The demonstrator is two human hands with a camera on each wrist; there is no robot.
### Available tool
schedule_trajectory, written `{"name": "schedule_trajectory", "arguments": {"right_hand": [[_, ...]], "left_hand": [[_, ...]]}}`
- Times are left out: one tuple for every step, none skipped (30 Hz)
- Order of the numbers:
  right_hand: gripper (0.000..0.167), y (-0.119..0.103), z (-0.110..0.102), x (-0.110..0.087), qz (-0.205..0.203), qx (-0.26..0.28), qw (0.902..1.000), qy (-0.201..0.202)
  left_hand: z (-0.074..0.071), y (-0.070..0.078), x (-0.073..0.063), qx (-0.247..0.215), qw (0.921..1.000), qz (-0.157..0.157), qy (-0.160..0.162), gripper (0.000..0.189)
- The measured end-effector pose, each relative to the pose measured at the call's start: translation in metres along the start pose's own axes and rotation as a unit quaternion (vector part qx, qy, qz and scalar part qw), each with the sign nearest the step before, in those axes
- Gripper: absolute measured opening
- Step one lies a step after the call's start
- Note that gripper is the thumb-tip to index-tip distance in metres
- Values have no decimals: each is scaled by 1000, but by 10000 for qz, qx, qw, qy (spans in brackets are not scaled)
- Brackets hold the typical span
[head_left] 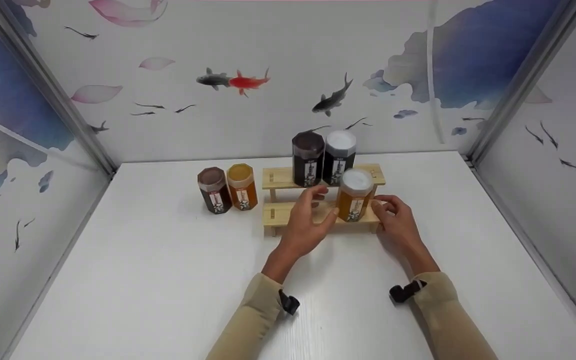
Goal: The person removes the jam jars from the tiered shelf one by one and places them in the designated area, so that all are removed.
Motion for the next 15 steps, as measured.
{"name": "schedule_trajectory", "arguments": {"right_hand": [[51,0,0,0,-6,17,10000,6],[52,0,-1,0,-19,16,10000,5],[52,0,-1,0,-24,22,10000,24],[52,1,-1,0,-29,11,10000,42],[52,1,-1,0,-35,9,10000,64],[52,1,-1,0,-45,11,10000,75],[52,1,-1,0,-57,29,9999,93],[53,1,-1,0,-66,30,9999,93],[53,0,-1,0,-66,44,9999,105],[53,0,-1,0,-68,48,9999,99],[54,0,-1,0,-64,47,9999,96],[54,-1,-1,0,-69,28,9999,94],[54,-1,-1,-1,-72,4,9999,95],[54,-1,-1,-1,-67,-12,9999,94],[54,-2,-1,-1,-59,-8,9999,105]], "left_hand": [[4,0,1,17,9999,-49,-108,56],[8,-1,2,34,9998,-81,-198,58],[11,-1,3,56,9995,-112,-284,60],[14,-2,4,74,9992,-145,-367,62],[17,-2,5,112,9989,-172,-430,64],[20,-2,6,133,9985,-204,-487,65],[23,-2,8,145,9981,-239,-541,67],[26,-2,9,145,9978,-278,-582,68],[29,-2,10,148,9973,-350,-629,68],[31,-2,11,152,9967,-430,-664,69],[34,-2,13,152,9961,-523,-695,70],[36,-2,13,129,9955,-614,-712,71],[39,-1,14,119,9950,-692,-713,72],[41,-1,15,125,9946,-757,-703,74],[43,0,16,150,9942,-812,-692,75]]}}
Point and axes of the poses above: each hand's wrist, its own x-axis towards the middle knuckle, its own z-axis out of the palm, y = z × x, the point moved 2 cm from there along x, towards the middle knuckle, and after that the axes turned 4 degrees about x, right-handed, at the moved point
